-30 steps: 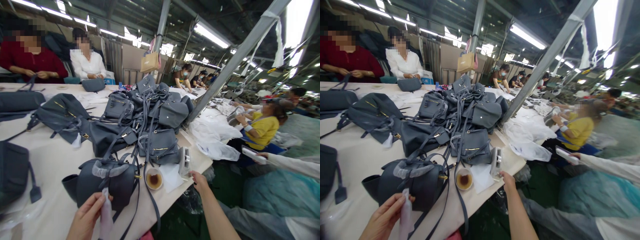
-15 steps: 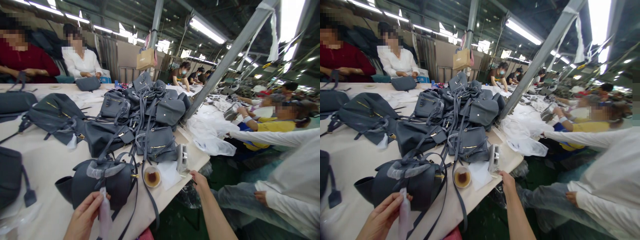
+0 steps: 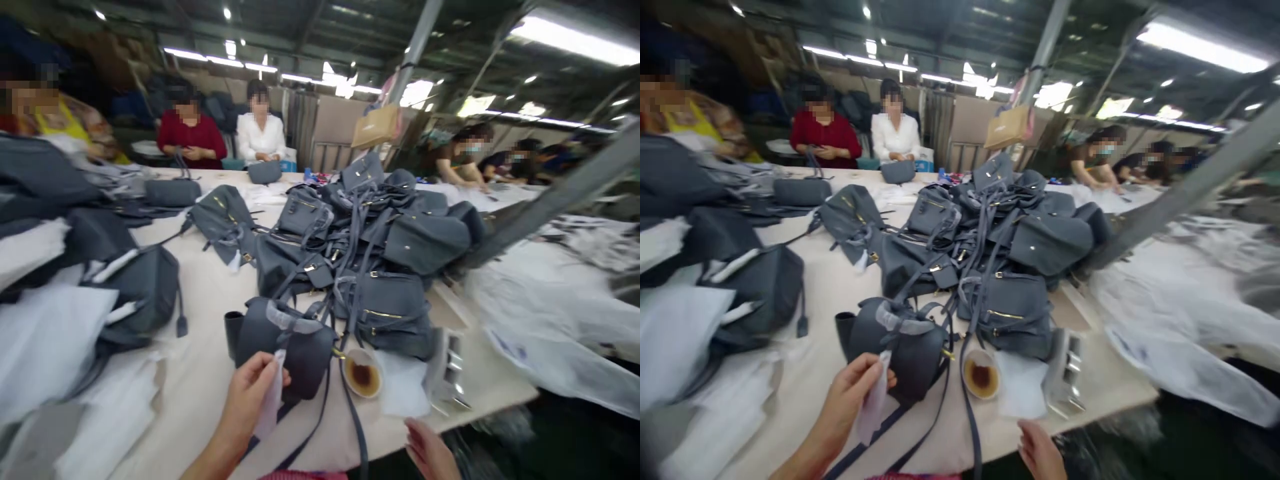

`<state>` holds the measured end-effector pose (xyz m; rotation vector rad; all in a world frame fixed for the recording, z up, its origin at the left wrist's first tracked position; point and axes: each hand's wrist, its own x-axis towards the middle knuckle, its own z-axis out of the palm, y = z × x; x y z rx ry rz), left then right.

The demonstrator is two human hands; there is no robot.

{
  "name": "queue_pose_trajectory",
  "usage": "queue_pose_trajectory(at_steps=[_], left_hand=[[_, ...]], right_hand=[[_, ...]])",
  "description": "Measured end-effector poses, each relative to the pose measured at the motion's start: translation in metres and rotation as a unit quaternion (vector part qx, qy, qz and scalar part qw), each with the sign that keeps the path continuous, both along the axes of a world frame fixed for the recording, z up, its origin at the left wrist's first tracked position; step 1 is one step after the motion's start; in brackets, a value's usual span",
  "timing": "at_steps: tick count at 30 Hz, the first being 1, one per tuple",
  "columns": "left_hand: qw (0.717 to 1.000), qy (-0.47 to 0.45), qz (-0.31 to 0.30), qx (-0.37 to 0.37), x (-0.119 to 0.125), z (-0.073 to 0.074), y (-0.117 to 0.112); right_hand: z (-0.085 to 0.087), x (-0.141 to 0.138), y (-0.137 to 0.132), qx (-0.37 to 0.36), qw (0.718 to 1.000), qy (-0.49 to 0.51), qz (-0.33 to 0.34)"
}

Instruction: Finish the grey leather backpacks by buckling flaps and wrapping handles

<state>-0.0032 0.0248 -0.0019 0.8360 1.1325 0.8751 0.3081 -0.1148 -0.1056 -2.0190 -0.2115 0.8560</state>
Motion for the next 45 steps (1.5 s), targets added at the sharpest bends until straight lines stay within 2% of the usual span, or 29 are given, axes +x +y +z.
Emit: queue_pose_trajectory(at_steps=[2, 3, 5, 6, 8, 10, 13, 18, 25, 29, 31, 32, 35, 36, 37, 38, 39, 42, 43, 45], left_hand=[[0.999, 0.017, 0.014, 0.043, -0.001, -0.005, -0.002], [0.997, 0.032, 0.019, 0.065, -0.001, -0.006, -0.003], [0.992, 0.067, 0.022, 0.106, -0.001, -0.006, -0.007], [0.989, 0.081, 0.02, 0.122, -0.001, -0.004, -0.01], [0.983, 0.102, 0.013, 0.15, -0.001, 0.001, -0.015], [0.978, 0.121, 0.009, 0.168, -0.002, 0.005, -0.019], [0.974, 0.135, 0.009, 0.18, -0.004, 0.007, -0.024], [0.97, 0.136, 0.018, 0.2, -0.008, 0.005, -0.027], [0.98, 0.08, 0.006, 0.184, -0.013, 0.004, -0.031], [0.974, 0.088, 0.035, 0.205, -0.014, -0.005, -0.034], [0.951, 0.135, 0.047, 0.276, -0.017, -0.011, -0.035], [0.929, 0.161, 0.045, 0.329, -0.019, -0.013, -0.035], [0.844, 0.221, 0.014, 0.489, -0.027, -0.016, -0.032], [0.826, 0.23, 0.001, 0.515, -0.03, -0.015, -0.03], [0.823, 0.232, -0.009, 0.518, -0.031, -0.013, -0.029], [0.838, 0.226, -0.01, 0.497, -0.032, -0.011, -0.028], [0.866, 0.21, -0.005, 0.453, -0.032, -0.008, -0.026], [0.968, 0.086, 0.03, 0.232, -0.028, -0.001, -0.023], [0.987, 0.026, 0.035, 0.152, -0.025, 0.0, -0.023], [0.996, -0.08, 0.034, 0.028, -0.02, 0.0, -0.023]], right_hand=[[0.026, -0.038, 0.018, 0.05, 0.994, 0.057, 0.083], [0.045, -0.059, 0.028, 0.104, 0.975, 0.092, 0.174], [0.089, -0.1, 0.051, 0.193, 0.917, 0.093, 0.337], [0.109, -0.118, 0.063, 0.221, 0.89, 0.082, 0.39], [0.14, -0.148, 0.083, 0.229, 0.855, 0.052, 0.463], [0.151, -0.164, 0.098, 0.219, 0.849, 0.01, 0.481], [0.143, -0.171, 0.11, 0.201, 0.856, -0.051, 0.473], [0.124, -0.174, 0.113, 0.191, 0.86, -0.145, 0.45], [0.117, -0.18, 0.111, 0.18, 0.858, -0.157, 0.455], [0.117, -0.182, 0.108, 0.183, 0.853, -0.181, 0.454], [0.119, -0.184, 0.108, 0.188, 0.854, -0.194, 0.446], [0.121, -0.186, 0.107, 0.191, 0.853, -0.199, 0.442], [0.124, -0.189, 0.107, 0.201, 0.852, -0.208, 0.436], [0.124, -0.189, 0.107, 0.203, 0.853, -0.209, 0.432], [0.124, -0.189, 0.106, 0.204, 0.855, -0.205, 0.43], [0.124, -0.189, 0.106, 0.203, 0.859, -0.195, 0.428], [0.123, -0.188, 0.106, 0.201, 0.864, -0.177, 0.426], [0.118, -0.185, 0.105, 0.184, 0.88, -0.064, 0.433], [0.116, -0.185, 0.105, 0.178, 0.883, -0.016, 0.434], [0.11, -0.187, 0.105, 0.169, 0.883, 0.082, 0.431]])
